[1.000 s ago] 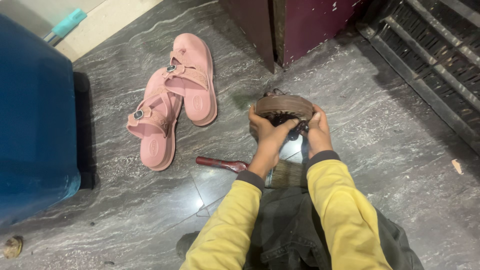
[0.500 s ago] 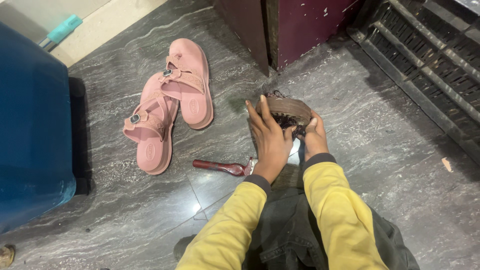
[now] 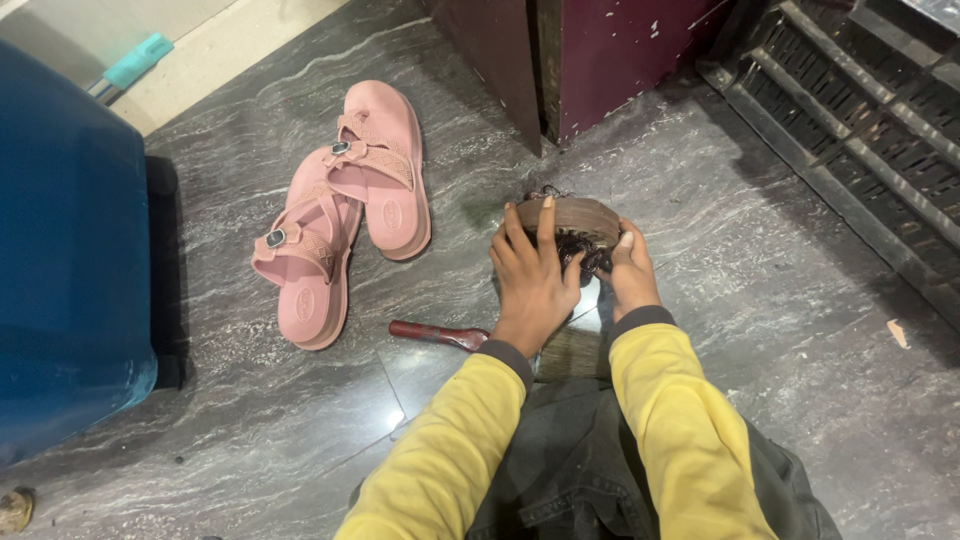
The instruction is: The person sits on the floor and uses a wire brush to scrub a circular motor component, repeatedly rotating it to clean the grooves. A paintbrush and screwdriver lie nearby but are not used.
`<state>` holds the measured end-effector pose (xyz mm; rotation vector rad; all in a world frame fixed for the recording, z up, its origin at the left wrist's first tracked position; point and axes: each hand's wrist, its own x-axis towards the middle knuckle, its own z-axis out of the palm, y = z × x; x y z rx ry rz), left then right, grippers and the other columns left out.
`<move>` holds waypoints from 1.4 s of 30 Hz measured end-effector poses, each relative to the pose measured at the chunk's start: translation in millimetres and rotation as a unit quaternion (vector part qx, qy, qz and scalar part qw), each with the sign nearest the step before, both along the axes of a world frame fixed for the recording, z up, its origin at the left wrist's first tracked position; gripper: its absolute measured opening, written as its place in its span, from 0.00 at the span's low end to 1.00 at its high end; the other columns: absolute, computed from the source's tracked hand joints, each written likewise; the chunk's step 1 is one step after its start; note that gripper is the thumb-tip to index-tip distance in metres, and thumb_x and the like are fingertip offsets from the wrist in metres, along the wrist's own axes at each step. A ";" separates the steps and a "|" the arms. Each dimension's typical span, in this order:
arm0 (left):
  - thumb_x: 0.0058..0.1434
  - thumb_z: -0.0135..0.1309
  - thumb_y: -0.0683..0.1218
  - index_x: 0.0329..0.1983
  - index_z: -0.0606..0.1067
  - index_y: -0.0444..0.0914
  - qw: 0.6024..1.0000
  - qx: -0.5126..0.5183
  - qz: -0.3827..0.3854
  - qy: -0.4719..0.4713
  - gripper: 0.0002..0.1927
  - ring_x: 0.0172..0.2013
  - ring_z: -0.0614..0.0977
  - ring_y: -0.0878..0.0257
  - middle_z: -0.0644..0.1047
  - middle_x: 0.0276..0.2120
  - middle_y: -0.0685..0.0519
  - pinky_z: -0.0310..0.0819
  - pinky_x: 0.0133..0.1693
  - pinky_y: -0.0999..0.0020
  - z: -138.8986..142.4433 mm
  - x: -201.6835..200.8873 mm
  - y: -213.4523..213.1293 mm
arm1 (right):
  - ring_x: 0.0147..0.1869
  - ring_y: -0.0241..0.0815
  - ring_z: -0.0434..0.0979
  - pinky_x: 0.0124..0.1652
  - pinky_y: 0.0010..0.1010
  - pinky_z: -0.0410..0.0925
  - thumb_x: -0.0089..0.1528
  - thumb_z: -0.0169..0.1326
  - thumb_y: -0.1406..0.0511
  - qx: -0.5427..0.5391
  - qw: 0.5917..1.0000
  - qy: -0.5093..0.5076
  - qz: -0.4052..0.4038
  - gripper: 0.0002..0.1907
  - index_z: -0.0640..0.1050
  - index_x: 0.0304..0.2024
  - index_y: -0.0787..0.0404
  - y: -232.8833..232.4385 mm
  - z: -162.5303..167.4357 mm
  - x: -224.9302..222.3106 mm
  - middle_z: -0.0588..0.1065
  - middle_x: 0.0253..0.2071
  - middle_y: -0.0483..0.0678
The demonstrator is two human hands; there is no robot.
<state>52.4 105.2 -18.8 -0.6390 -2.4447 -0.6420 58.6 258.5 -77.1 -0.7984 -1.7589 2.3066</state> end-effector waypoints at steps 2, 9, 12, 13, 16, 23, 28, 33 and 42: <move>0.60 0.60 0.57 0.76 0.49 0.37 1.000 -0.017 0.019 0.009 0.48 0.52 0.67 0.32 0.57 0.65 0.21 0.58 0.55 0.33 -3.4 -2.9 -3.1 | 0.64 0.42 0.71 0.59 0.37 0.68 0.74 0.32 0.56 -0.007 0.999 0.038 0.009 0.24 0.63 0.69 0.53 -1.5 2.6 -1.0 0.70 0.64 0.49; 0.56 0.59 0.59 0.73 0.53 0.36 0.999 0.011 0.048 -0.006 0.48 0.50 0.71 0.34 0.63 0.58 0.26 0.58 0.54 0.33 -3.4 -5.8 -14.6 | 0.67 0.40 0.68 0.64 0.33 0.62 0.74 0.36 0.55 0.021 0.996 0.080 0.043 0.23 0.66 0.68 0.56 -6.9 5.8 -1.8 0.70 0.64 0.48; 0.53 0.60 0.57 0.72 0.54 0.38 0.996 0.017 0.065 -0.067 0.47 0.52 0.70 0.36 0.64 0.57 0.30 0.58 0.59 0.33 3.4 -8.4 -14.1 | 0.67 0.41 0.68 0.66 0.34 0.61 0.73 0.38 0.57 0.045 0.994 0.087 0.043 0.22 0.68 0.67 0.56 -6.5 -0.3 0.5 0.71 0.63 0.47; 0.53 0.61 0.57 0.72 0.54 0.38 0.998 0.018 0.043 -0.050 0.48 0.56 0.69 0.36 0.63 0.59 0.29 0.57 0.60 0.33 6.4 -9.1 -14.2 | 0.66 0.40 0.68 0.65 0.33 0.61 0.73 0.39 0.58 0.054 0.994 0.087 0.036 0.22 0.68 0.67 0.56 -5.3 -2.6 1.8 0.71 0.63 0.48; 0.52 0.64 0.55 0.72 0.53 0.37 0.999 0.015 -0.013 -0.029 0.50 0.64 0.63 0.33 0.60 0.64 0.28 0.53 0.61 0.32 16.8 -10.4 -19.1 | 0.59 0.43 0.65 0.56 0.33 0.61 0.74 0.43 0.60 0.051 0.997 0.052 0.032 0.22 0.69 0.70 0.56 -3.8 -7.9 8.6 0.71 0.58 0.53; 0.46 0.71 0.51 0.68 0.57 0.34 0.990 -0.003 -0.139 -0.040 0.51 0.72 0.55 0.34 0.60 0.67 0.32 0.52 0.68 0.40 45.3 -26.9 -28.6 | 0.53 0.36 0.71 0.47 0.25 0.69 0.69 0.45 0.69 -0.053 0.994 0.068 0.066 0.26 0.67 0.71 0.56 2.0 4.5 20.4 0.70 0.63 0.48; 0.47 0.70 0.49 0.69 0.61 0.36 0.984 -0.047 -0.149 -0.081 0.47 0.67 0.62 0.37 0.63 0.62 0.34 0.55 0.67 0.42 51.7 -29.7 -25.8 | 0.65 0.43 0.73 0.57 0.28 0.69 0.60 0.52 0.78 0.026 0.993 0.078 0.084 0.36 0.61 0.71 0.57 -2.1 5.1 18.0 0.66 0.68 0.51; 0.48 0.67 0.48 0.68 0.60 0.31 0.980 -0.095 -0.170 -0.030 0.45 0.61 0.66 0.32 0.64 0.58 0.30 0.60 0.62 0.40 50.4 -29.5 -21.0 | 0.68 0.47 0.72 0.62 0.32 0.70 0.58 0.56 0.80 0.031 0.997 0.074 0.016 0.35 0.62 0.66 0.63 -8.7 -3.5 9.5 0.66 0.67 0.58; 0.53 0.64 0.51 0.66 0.62 0.27 0.979 -0.102 -0.167 -0.063 0.43 0.54 0.72 0.32 0.67 0.54 0.27 0.70 0.56 0.42 50.5 -34.8 -30.1 | 0.66 0.46 0.75 0.60 0.31 0.72 0.57 0.57 0.81 0.032 0.991 0.130 -0.003 0.35 0.65 0.66 0.65 -18.2 3.6 10.0 0.67 0.67 0.57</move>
